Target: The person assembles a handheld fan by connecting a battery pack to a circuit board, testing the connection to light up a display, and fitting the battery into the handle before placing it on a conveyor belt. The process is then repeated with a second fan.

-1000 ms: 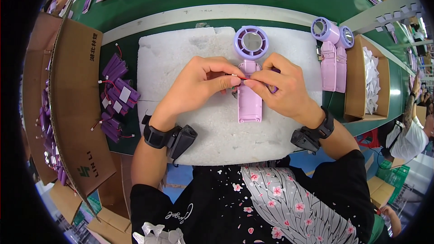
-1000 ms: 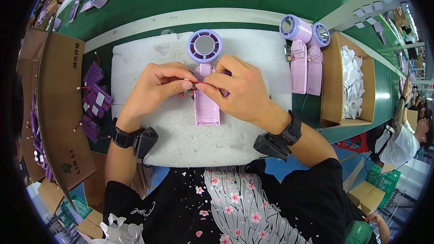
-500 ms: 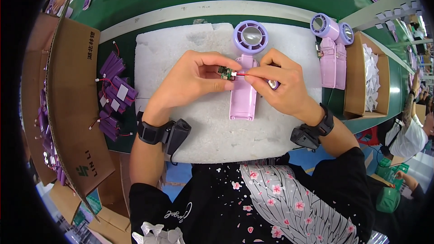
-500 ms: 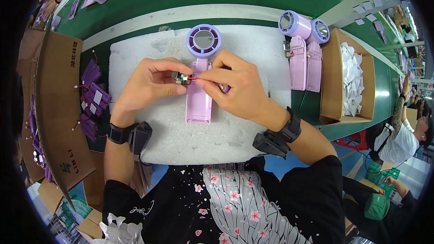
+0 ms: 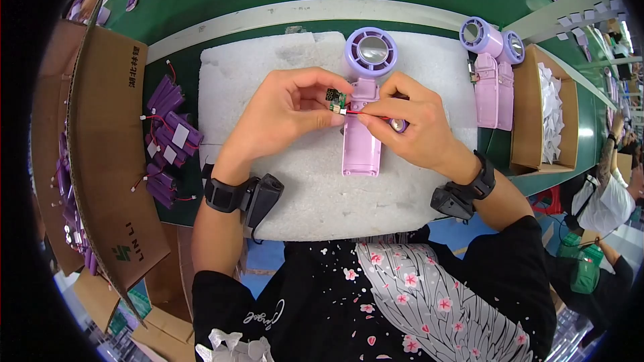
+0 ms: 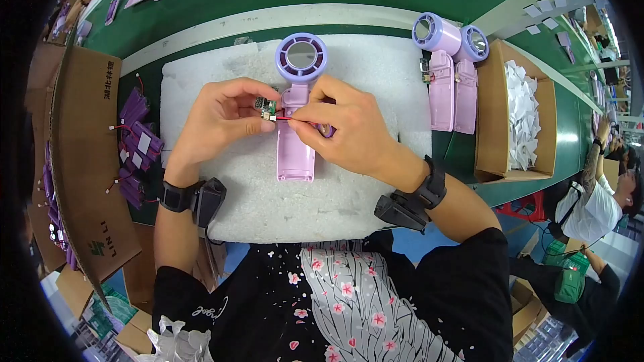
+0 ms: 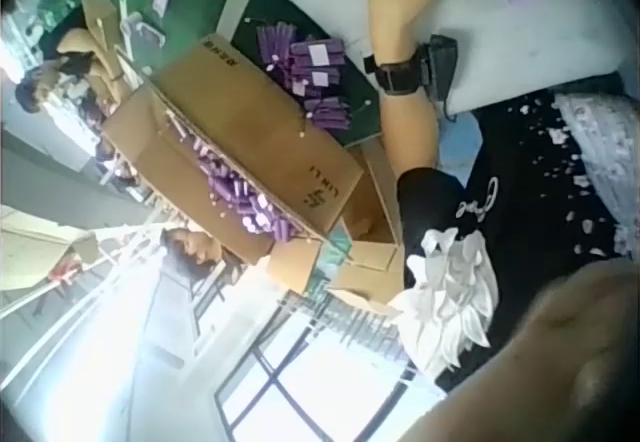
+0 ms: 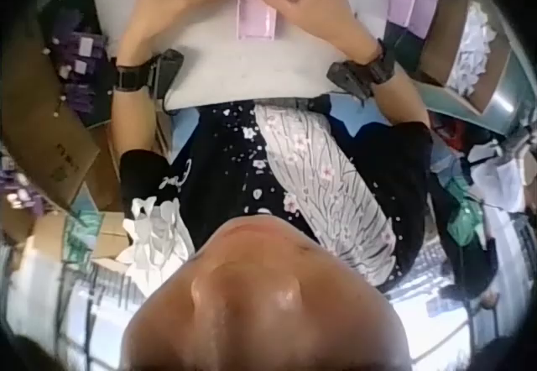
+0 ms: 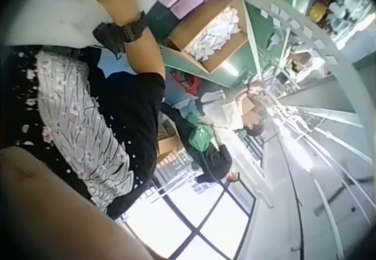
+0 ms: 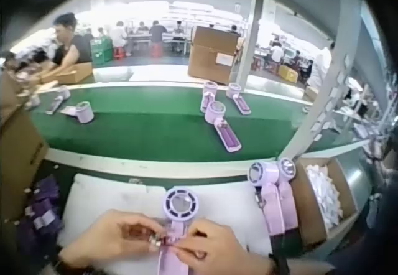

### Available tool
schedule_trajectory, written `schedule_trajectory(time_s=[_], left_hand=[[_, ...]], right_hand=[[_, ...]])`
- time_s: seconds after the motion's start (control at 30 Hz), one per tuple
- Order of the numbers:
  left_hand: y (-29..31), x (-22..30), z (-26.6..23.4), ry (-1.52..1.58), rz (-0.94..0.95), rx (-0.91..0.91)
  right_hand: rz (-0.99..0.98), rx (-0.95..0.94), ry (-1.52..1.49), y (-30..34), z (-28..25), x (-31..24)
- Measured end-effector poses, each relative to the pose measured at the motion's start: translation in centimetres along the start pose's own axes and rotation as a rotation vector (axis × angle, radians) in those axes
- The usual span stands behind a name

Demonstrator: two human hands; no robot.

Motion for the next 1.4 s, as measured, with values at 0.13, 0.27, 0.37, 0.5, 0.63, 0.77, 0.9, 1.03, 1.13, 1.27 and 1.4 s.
schedule_trajectory(time_s=[0.13, 0.27, 0.37, 0.5, 0.63, 0.77, 0.9, 1.03, 1.13, 1.27, 1.4], left_hand=[[0.0, 0.3, 0.1, 0.013, 0.052, 0.011], [0.0, 0.4, 0.3, -0.016, 0.083, 0.029], [-0.1, 0.4, 0.4, 0.016, 0.079, 0.066], [-0.1, 0.3, 0.5, 0.01, 0.089, 0.084], [-0.1, 0.2, 0.4, -0.003, 0.091, 0.101], [-0.1, 0.1, 0.8, 0.03, 0.093, 0.094], [0.0, 0.6, 1.3, -0.093, 0.14, 0.098], [0.0, 1.3, 1.7, -0.337, 0.279, 0.168], [0.0, 1.2, 1.8, -0.264, 0.274, 0.26], [0.0, 1.0, 1.7, -0.23, 0.165, 0.162], [-0.2, 0.9, 1.7, -0.213, 0.268, 0.246]], right_hand=[[0.004, 0.005, 0.005, 0.0, -0.1, 0.0], [-0.026, 0.014, 0.015, 0.1, -0.1, 0.1], [-0.06, 0.02, 0.044, 0.1, -0.1, 0.0], [-0.093, 0.022, 0.092, 0.0, -0.1, -0.2], [-0.093, 0.005, 0.088, -0.1, -0.1, -0.2], [-0.114, -0.049, 0.074, 0.0, -0.3, 0.0], [-0.101, -0.051, 0.043, -0.1, -0.3, -0.1], [-0.034, 0.104, 0.033, -0.3, -0.2, -0.2], [-0.066, 0.161, 0.017, -0.2, -0.3, -0.2], [-0.108, 0.098, 0.103, -0.4, -0.4, -0.4], [-0.107, 0.093, 0.114, -0.2, -0.4, -0.2]])
Point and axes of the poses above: each hand's wrist, its own y-axis away from the middle knuckle, its own z-axis out of the palm, x = y × z, the point moved 4 cm from there along -y, towards the middle knuckle, and after that the axes turned 13 degrees about -y, right-handed, at the moved point
